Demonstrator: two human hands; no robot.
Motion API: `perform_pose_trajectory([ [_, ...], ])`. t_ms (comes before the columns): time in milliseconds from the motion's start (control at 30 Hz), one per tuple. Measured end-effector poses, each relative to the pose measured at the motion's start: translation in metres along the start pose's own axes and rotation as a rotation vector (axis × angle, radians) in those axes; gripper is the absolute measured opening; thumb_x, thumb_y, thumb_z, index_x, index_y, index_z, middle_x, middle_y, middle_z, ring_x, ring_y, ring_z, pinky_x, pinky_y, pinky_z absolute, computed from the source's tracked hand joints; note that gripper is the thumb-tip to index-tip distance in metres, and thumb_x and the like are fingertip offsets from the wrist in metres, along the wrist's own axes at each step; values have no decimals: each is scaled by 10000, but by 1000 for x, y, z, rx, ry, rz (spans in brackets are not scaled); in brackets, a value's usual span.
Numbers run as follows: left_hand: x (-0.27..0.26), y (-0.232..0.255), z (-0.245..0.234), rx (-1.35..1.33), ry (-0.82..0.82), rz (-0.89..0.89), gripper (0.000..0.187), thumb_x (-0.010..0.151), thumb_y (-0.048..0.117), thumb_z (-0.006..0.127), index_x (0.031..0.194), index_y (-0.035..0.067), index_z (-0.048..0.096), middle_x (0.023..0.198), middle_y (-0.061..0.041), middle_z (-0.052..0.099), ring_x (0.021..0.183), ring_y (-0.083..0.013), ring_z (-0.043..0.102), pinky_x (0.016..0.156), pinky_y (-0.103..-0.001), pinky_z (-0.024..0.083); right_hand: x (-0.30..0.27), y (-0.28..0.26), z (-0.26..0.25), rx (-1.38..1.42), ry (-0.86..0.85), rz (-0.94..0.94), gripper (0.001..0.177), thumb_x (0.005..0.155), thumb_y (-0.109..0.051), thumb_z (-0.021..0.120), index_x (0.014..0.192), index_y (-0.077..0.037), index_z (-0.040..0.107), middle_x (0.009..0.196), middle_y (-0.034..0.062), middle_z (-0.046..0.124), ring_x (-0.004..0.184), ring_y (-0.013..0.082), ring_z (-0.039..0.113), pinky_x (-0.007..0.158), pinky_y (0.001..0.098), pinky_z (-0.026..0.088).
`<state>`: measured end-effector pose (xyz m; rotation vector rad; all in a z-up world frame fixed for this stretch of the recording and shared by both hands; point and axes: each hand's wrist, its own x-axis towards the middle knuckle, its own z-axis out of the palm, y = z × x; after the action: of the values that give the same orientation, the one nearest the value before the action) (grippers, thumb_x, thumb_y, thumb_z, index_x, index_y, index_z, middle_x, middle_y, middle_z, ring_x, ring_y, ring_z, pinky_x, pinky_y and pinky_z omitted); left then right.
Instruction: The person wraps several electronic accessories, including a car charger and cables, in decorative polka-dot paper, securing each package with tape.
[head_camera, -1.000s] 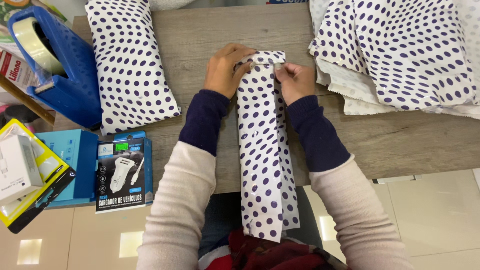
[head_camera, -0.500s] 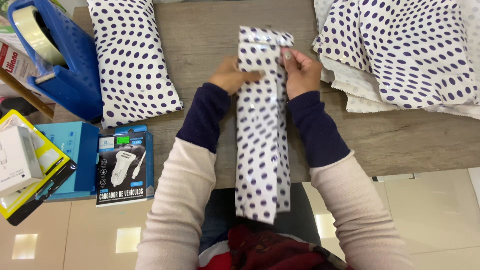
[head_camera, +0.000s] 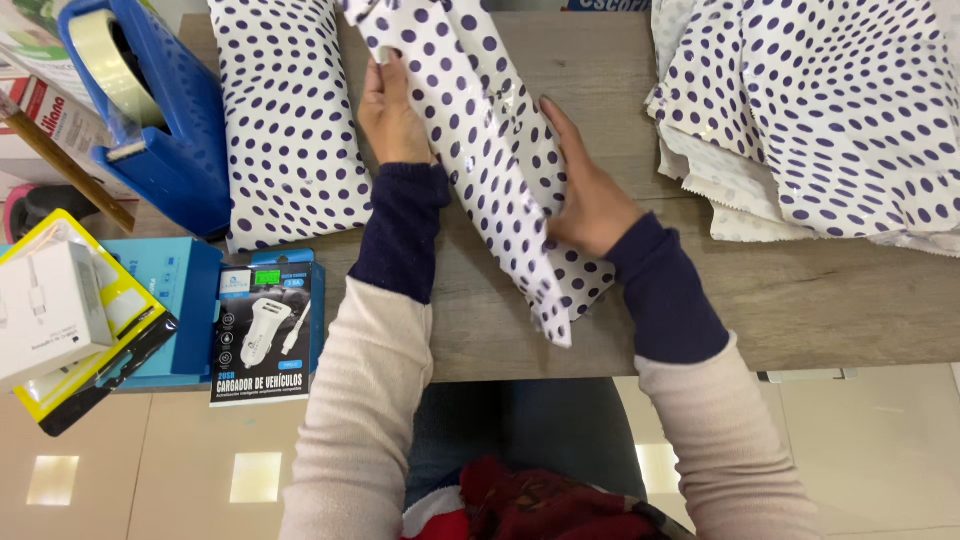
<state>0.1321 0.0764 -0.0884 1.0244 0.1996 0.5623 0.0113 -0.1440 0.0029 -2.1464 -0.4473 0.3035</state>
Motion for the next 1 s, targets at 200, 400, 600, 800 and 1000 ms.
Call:
perform_pose_trajectory([
  [200, -4, 54, 6, -284, 120, 100, 796, 893, 336, 751, 1537, -16, 440, 1598, -276, 496, 1507, -366, 494, 1264, -456, 401, -8, 11, 19, -551, 233, -182, 1402, 636, -30, 887, 1683, -151, -37, 1510, 241, 390, 1175, 402, 540, 916, 532, 535],
  [400, -12, 102, 7, -584, -52, 442, 640, 1063, 181, 755, 1584, -18, 441, 1616, -260, 483, 1523, -379, 465, 1309, -484, 350, -7, 14, 14, -624, 631, -525, 1127, 723, -307, 870, 1664, -98, 286, 1562, 196, 491, 1413, 400, 478, 1145, 592, 384],
  [600, -33, 148, 42, -465, -18, 708, 442, 1171, 115, 710, 1576, 1, 574, 1589, -191, 625, 1503, -275, 601, 1360, -409, 457, -9, 9, 8, -438, 744, -647, 692, 899, -193, 708, 1548, -84, 495, 1533, 179, 586, 1465, 411, 495, 1223, 675, 410],
  [800, -69, 177, 89, -124, -223, 733, 521, 1160, 229, 761, 1625, 101, 562, 1173, -22, 542, 1127, -147, 462, 1072, -324, 391, -10, 4, 10, -306, 819, -801, 399, 1109, -242, 514, 1315, 67, 658, 1248, 255, 695, 1178, 438, 662, 994, 564, 557],
  [1000, -102, 171, 99, 140, -761, 606, 1028, 920, 411, 849, 1671, 130, 206, 1686, -158, 475, 1611, -346, 529, 1409, -560, 501, -15, 36, 13, -146, 838, -745, 307, 1040, -86, 611, 1269, 118, 634, 1109, 311, 685, 1007, 460, 684, 835, 523, 570],
])
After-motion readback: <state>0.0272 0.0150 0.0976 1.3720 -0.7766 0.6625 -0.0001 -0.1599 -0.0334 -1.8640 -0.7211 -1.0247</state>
